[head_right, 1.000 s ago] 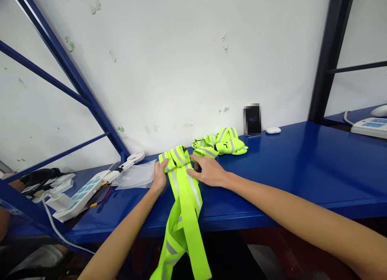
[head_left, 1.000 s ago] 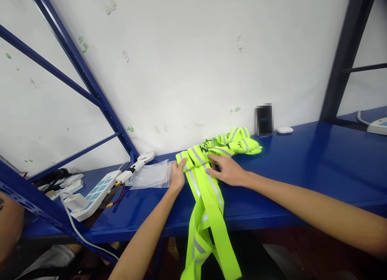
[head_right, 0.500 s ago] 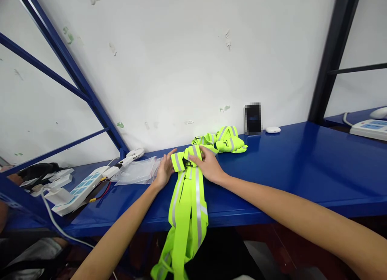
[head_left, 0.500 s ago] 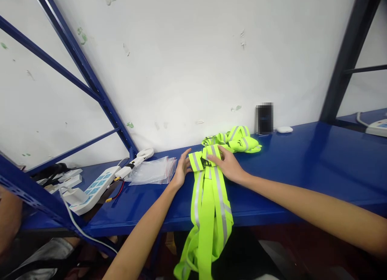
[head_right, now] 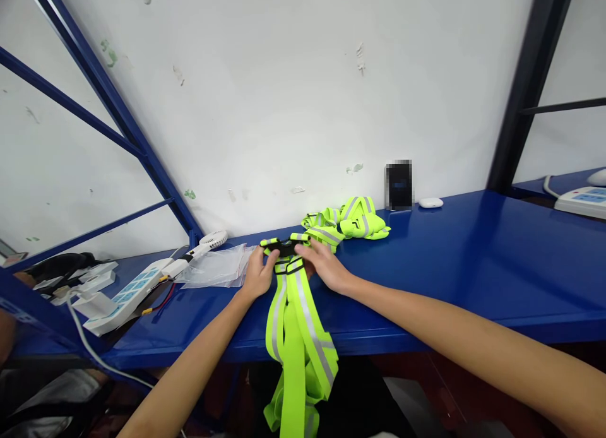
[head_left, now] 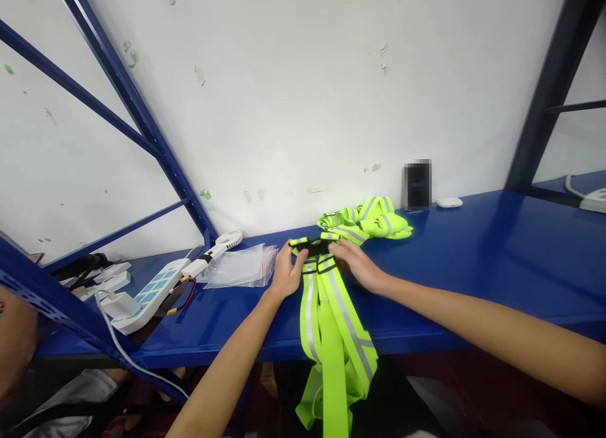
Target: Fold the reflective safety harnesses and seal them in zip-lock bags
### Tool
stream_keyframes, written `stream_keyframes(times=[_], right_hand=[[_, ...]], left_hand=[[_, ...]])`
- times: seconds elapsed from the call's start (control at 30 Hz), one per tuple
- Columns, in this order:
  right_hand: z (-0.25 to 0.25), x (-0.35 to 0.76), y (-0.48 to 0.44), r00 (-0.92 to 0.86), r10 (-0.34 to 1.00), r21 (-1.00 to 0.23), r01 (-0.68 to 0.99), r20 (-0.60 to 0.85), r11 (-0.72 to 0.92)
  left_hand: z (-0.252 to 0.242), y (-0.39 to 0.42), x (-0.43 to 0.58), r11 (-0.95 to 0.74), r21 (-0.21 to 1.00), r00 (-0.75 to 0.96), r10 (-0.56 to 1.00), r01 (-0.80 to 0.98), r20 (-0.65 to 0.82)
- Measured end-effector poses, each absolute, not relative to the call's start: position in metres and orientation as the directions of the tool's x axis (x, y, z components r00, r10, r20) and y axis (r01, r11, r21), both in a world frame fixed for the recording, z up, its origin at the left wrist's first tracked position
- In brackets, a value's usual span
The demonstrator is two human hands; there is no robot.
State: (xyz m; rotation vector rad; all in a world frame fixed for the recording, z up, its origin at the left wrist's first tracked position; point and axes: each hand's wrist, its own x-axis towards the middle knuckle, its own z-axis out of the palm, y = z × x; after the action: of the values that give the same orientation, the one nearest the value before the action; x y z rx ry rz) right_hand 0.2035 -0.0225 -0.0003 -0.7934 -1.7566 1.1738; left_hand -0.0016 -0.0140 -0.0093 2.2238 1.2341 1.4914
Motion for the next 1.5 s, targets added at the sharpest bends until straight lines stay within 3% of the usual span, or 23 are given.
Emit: stream_keyframes(times=[0.13,0.23,0.33,0.43,0.53,0.63,0.73,0.87,0.97,1.17,1.4,1.5], right_hand=[[-0.005,0.205,-0.018,-0.416,0.837,-0.858,0.212,0.354,0.468],[-0.01,0.206,-0.01,-0.371,0.784,-0.74,0.29,0.498,0.607],[-0.011,0.207,-0.004,-0.345,0.755,-0.732,0.223,0.558,0.643],[-0.011,0.207,-0.001,-0.286,0.816,-0.828,0.111,0.502,0.549],[-0.014,0.205,0.001,-0.236,0.902,-0.929,-0.014,0.362,0.37],[-0.017,0.203,0.001,-0.222,0.944,-0.967,-0.132,0.243,0.218],[-0.017,0.201,-0.001,-0.225,0.945,-0.961,-0.195,0.238,0.196],[-0.012,0.201,-0.005,-0.253,0.923,-0.947,-0.216,0.29,0.239],[-0.009,0.201,-0.007,-0.303,0.887,-0.932,-0.212,0.349,0.294],[-0.008,0.204,-0.001,-0.179,0.865,-0.882,-0.041,0.468,0.469],[-0.003,0.211,-0.002,0.055,0.8,-0.789,0.22,0.597,0.574],[-0.001,0.211,-0.004,0.09,0.778,-0.769,0.26,0.621,0.584]], left_hand=[[-0.01,-0.008,-0.004,-0.49,0.801,-0.018,0.85,0.344,0.527],[-0.011,-0.006,-0.002,-0.457,0.851,0.034,0.885,0.259,0.465],[-0.015,-0.008,0.0,-0.424,0.867,0.155,0.905,0.261,0.395],[-0.018,-0.012,0.0,-0.397,0.883,0.294,0.9,0.252,0.321],[-0.016,-0.019,0.0,-0.515,0.834,0.376,0.826,0.201,0.42],[-0.011,-0.025,0.002,-0.616,0.753,0.358,0.774,0.232,0.522],[-0.008,-0.025,0.009,-0.581,0.77,0.282,0.81,0.264,0.515],[-0.009,-0.017,0.02,-0.405,0.914,0.23,0.887,-0.031,0.401],[-0.008,-0.014,0.024,-0.231,0.944,0.251,0.924,-0.237,0.289],[0.004,-0.014,0.031,-0.005,0.967,0.35,0.932,-0.253,0.096],[0.012,-0.009,0.048,0.039,0.968,0.347,0.936,-0.249,0.052],[0.001,-0.009,0.053,-0.008,0.966,0.305,0.948,-0.259,0.09]])
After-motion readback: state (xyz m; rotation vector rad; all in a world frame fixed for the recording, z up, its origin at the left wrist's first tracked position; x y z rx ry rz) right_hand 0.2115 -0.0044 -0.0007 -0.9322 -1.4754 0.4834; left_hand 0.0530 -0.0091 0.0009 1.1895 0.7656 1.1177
